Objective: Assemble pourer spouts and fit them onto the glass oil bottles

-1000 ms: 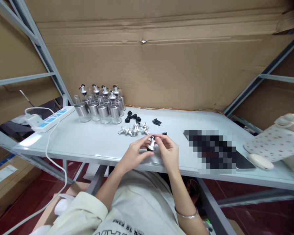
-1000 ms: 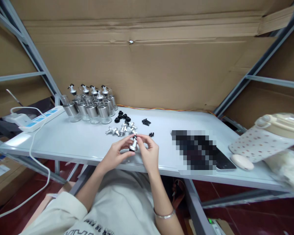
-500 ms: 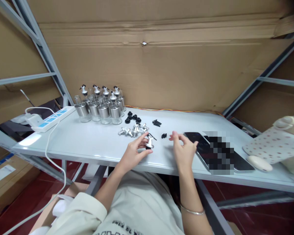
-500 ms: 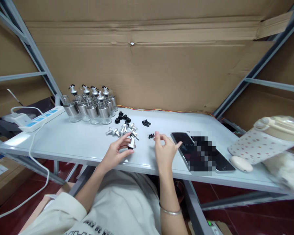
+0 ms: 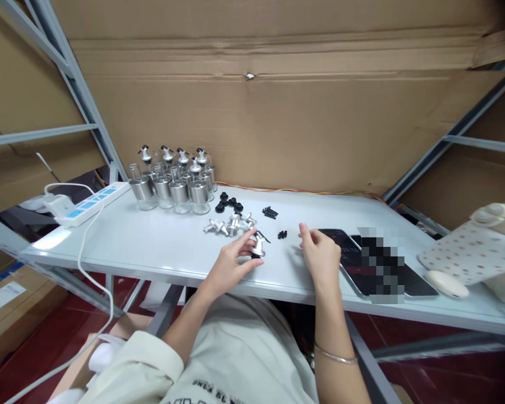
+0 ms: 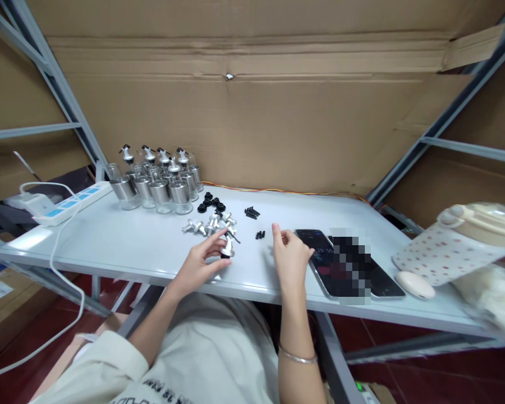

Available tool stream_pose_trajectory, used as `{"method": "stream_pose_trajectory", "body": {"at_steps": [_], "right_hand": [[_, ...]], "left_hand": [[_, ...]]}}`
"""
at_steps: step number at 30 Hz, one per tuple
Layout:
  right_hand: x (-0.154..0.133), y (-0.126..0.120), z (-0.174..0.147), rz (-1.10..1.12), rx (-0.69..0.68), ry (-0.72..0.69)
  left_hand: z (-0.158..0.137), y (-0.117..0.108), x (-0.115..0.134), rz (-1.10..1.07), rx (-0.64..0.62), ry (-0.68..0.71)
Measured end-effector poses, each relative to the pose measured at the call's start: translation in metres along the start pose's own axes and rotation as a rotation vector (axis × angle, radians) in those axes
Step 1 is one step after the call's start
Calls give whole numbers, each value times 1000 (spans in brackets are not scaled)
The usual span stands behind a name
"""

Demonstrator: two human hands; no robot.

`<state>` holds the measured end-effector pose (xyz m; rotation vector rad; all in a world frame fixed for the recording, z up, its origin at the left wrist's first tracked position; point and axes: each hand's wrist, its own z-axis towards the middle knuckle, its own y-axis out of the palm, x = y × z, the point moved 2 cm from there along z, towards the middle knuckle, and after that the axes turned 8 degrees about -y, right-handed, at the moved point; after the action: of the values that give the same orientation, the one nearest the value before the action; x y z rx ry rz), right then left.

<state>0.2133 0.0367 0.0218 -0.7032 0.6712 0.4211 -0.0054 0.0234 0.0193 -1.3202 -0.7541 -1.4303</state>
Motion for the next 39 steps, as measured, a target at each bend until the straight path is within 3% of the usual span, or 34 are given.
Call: {"method": "stream_pose_trajectory", "body": {"at_steps": [8,11,17,25,32,39], "right_hand": [[-20,6,-19,-37,11,-57],[-40,14,-36,124,-12,-134],[-67,28,-58,461,-210,-227],[-56,27,-57,574,-132,-122],[-58,25,-57,617,-116,-156],[-54,24,-58,660,-57,-101]], "left_hand": [[0,1,-2,11,0,11],[0,0,-2,7,-6,12],[0,1,0,-1,-42,15],[0,2,0,-13,-64,11],[1,1,-2,-64,-49,21],[0,0,-2,-53,-53,34]]}}
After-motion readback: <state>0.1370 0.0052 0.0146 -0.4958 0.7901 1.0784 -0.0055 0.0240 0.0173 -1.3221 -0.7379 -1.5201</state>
